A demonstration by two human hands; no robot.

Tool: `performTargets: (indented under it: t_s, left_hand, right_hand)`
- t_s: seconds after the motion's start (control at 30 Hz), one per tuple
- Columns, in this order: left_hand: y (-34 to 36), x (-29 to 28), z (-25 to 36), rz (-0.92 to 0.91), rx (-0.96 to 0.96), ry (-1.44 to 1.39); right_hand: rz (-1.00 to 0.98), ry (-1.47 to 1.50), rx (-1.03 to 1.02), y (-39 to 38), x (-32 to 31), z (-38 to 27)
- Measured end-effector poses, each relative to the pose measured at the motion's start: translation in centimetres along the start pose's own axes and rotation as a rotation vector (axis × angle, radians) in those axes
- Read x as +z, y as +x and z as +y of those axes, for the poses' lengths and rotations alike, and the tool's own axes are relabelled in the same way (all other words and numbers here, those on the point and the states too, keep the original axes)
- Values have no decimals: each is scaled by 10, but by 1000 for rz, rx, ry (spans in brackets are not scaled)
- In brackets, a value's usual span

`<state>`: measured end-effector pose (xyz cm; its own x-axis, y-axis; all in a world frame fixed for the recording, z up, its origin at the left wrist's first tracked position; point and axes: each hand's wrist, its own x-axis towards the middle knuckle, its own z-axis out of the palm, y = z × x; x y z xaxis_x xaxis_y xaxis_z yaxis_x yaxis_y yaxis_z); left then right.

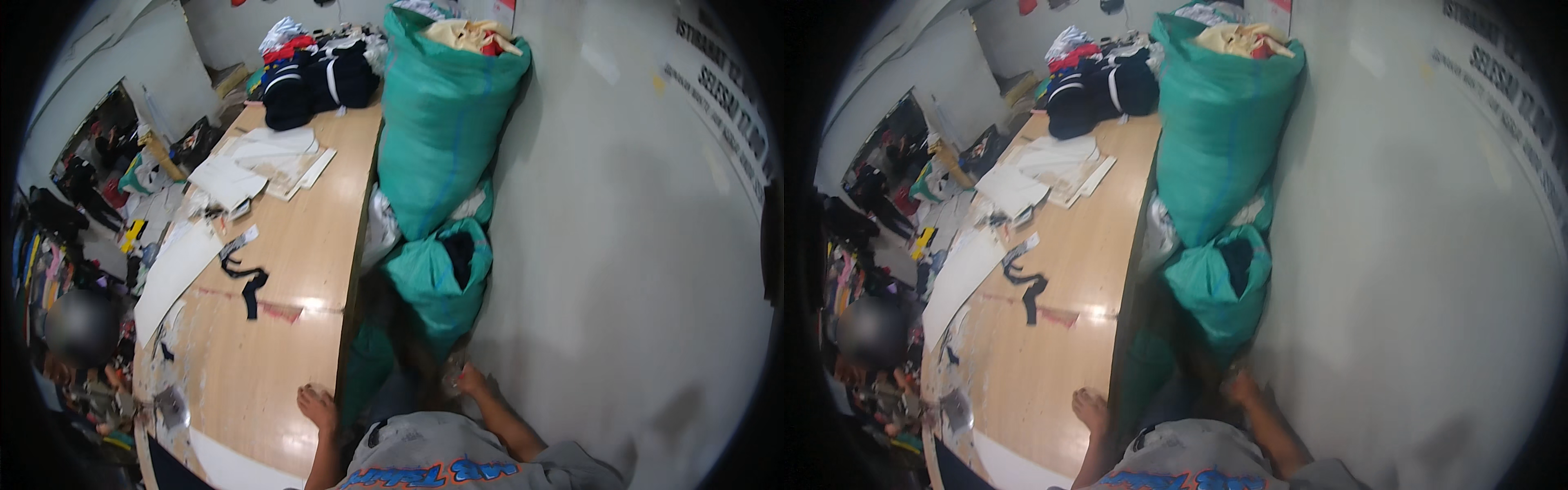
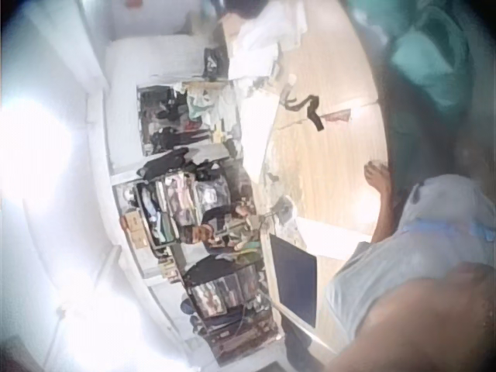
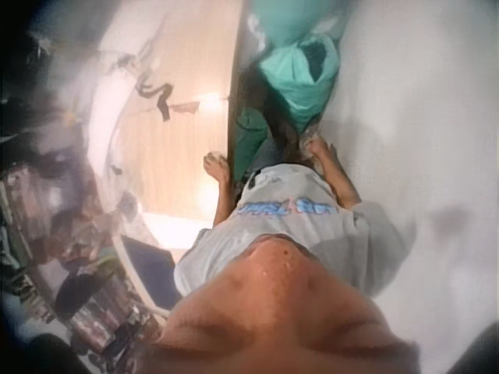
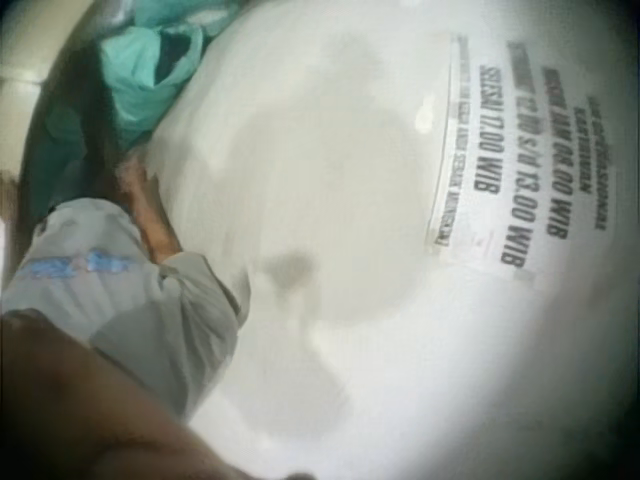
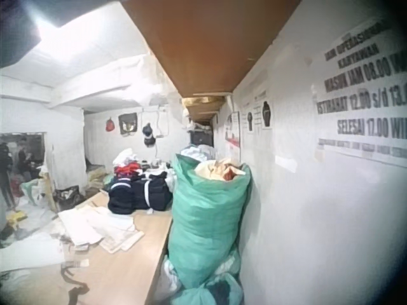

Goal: The person aligns a white paper pattern on a black fabric piece on a large work table, then uses scissors to cut the fabric along the pattern's edge. The person also handles a white strip of material and folds the cut fabric pieces.

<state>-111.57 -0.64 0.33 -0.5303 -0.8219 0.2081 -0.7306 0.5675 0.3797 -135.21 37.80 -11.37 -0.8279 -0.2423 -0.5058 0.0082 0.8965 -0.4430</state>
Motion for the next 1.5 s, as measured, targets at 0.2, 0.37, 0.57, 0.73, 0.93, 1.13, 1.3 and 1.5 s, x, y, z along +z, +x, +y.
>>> performTargets:
  t_s: [0.2, 0.37, 0.57, 0.73, 0.93, 1.13, 1.3, 1.5]
  left_hand:
    - [141, 89, 78, -141, 20, -52]
    - [327, 156, 182, -295, 116, -14]
    - [538, 259, 267, -190, 135, 6]
    - [615, 286, 289, 23, -143, 45]
    - [628, 265, 304, -20, -197, -13]
    - [634, 268, 309, -56, -239, -25]
    - [639, 268, 300, -82, -284, -18]
    - [637, 274, 300, -81, -299, -33]
  right_hand:
    - [86, 264, -17, 42, -91, -67]
    - [195, 187, -241, 94, -180, -197]
    - [365, 180, -494, 210, -300, -395]
    - [495, 133, -619, 336, -368, -549]
    - [626, 279, -777, 547, -432, -693]
    - [773, 203, -543, 766, -454, -793]
    - [799, -52, -627, 883, -460, -812]
    - [944, -261, -604, 928, -472, -825]
